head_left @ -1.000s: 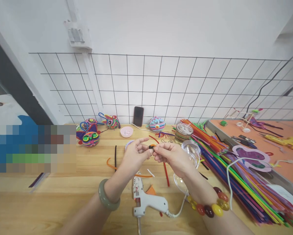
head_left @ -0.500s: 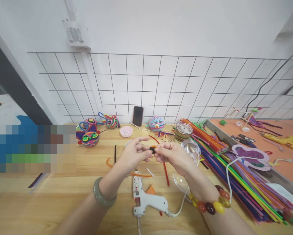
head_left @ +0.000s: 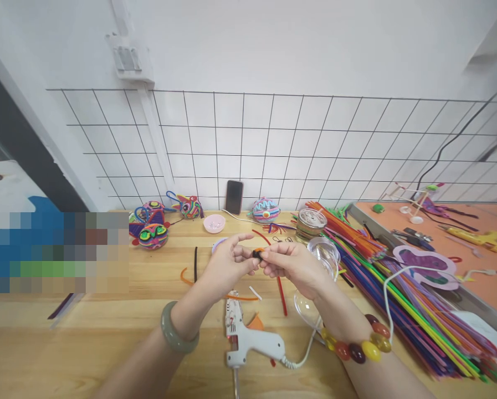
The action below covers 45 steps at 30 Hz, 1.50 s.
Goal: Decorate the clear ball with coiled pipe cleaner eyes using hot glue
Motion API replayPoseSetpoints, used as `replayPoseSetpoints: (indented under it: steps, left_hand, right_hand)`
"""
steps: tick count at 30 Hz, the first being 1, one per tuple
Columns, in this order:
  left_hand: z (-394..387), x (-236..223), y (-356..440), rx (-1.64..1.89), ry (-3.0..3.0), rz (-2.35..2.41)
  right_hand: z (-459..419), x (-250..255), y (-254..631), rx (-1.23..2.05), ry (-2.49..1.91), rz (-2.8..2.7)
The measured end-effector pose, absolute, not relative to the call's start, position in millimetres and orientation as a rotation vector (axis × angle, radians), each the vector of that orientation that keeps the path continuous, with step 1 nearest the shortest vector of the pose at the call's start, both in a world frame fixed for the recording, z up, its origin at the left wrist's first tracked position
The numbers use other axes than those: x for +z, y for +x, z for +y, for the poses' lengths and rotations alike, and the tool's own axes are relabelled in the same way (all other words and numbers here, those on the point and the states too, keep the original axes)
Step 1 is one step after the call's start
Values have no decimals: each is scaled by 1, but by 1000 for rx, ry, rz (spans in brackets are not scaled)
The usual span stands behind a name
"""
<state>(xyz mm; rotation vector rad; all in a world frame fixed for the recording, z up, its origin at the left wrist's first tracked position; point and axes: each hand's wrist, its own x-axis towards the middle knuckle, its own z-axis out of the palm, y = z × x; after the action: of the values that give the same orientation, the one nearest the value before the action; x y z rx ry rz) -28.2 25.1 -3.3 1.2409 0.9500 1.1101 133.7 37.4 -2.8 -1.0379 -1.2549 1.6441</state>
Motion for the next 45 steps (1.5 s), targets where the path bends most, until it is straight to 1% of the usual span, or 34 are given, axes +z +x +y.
replayPoseSetpoints:
  steps: [5,9,19,24,29,34,45]
  left_hand:
    - [28,-5,-30,1177,1153,891]
    - [28,-6,-28,1257,1077,869]
    - [24,-16,-12,1409,1026,865]
    - [23,-10,-14,1324,1078,856]
    - [21,-3,-19,1161,1190,859]
    - [22,-4,-22,1100,1256,916]
    - [26,-14,-18,1222,1261,1010]
  right_hand:
    - [37,-1,135,1688,-998,-1238]
    - [36,-1,133,1639,-1001,-1266]
    - [33,1,127,1213,-1071,-1466]
    - [33,6,135,1160,-1101,-1579]
    - [34,9,142,1181,-1114,-1686]
    - [32,10,142,1184,-1130,-1760]
    - [27,9,135,1143,-1179,-1733]
